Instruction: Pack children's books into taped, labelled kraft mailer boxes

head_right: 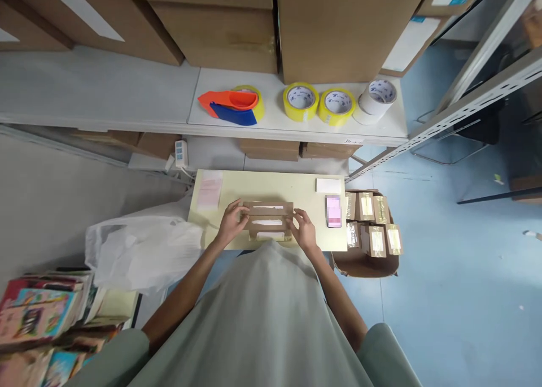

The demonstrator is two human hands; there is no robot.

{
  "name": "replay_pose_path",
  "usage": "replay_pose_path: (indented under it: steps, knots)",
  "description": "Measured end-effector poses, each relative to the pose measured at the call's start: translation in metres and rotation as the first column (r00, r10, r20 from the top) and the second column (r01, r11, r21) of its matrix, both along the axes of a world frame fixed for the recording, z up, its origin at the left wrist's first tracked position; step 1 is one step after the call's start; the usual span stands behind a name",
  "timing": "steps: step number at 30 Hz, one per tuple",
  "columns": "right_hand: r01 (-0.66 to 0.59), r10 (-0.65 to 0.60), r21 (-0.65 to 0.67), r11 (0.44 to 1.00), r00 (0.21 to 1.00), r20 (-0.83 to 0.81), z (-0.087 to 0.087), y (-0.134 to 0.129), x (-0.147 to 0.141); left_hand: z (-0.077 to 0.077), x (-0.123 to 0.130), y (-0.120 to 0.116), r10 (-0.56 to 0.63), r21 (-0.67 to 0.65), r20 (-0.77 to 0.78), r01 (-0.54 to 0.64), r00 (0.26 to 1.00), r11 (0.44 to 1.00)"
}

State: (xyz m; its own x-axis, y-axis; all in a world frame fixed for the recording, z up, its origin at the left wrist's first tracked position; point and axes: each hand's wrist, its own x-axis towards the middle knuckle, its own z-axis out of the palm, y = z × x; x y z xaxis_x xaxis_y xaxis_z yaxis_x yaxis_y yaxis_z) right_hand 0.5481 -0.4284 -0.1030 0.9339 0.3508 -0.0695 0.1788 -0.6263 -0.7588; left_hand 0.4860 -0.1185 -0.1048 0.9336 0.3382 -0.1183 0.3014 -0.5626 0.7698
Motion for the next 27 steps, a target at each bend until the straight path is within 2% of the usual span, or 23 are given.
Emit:
replay_pose_path:
  steps: [4, 8, 12, 15, 18, 21, 24, 27]
  knots:
    - [-0.02, 0.018, 0.007, 1.0, 0.976, 0.217, 0.05, 0.008, 0.043, 0.034, 0.038, 0.007, -0.069, 0.038, 0.145, 0.064, 0.987, 0.997]
    - [-0.018, 0.022, -0.012, 1.0, 0.895, 0.445, 0.12, 0.032, 0.106, 0.088, 0.087, 0.02, -0.118, 0.015, 0.343, 0.12, 0.932, 0.993]
    - [-0.07, 0.105, -0.081, 0.994, 0.791, 0.603, 0.187, 0.086, 0.158, 0.148, 0.121, 0.037, -0.095, -0.02, 0.519, 0.122, 0.85, 0.992]
    - [-0.141, 0.226, -0.182, 0.973, 0.734, 0.64, 0.217, 0.141, 0.188, 0.186, 0.128, 0.05, -0.066, -0.03, 0.646, 0.112, 0.76, 0.993]
    - [-0.179, 0.346, -0.318, 0.931, 0.715, 0.608, 0.226, 0.196, 0.214, 0.213, 0.122, 0.064, -0.042, -0.036, 0.724, 0.099, 0.689, 0.994]
    - [-0.134, 0.389, -0.458, 0.879, 0.756, 0.526, 0.218, 0.237, 0.237, 0.227, 0.105, 0.078, -0.028, -0.045, 0.75, 0.094, 0.66, 0.995]
    - [-0.061, 0.355, -0.554, 0.83, 0.825, 0.441, 0.207, 0.259, 0.254, 0.227, 0.084, 0.092, 0.007, -0.077, 0.743, 0.074, 0.67, 0.994]
    - [-0.039, 0.355, -0.613, 0.789, 0.844, 0.402, 0.201, 0.263, 0.259, 0.214, 0.063, 0.103, 0.053, -0.128, 0.704, 0.053, 0.708, 0.99]
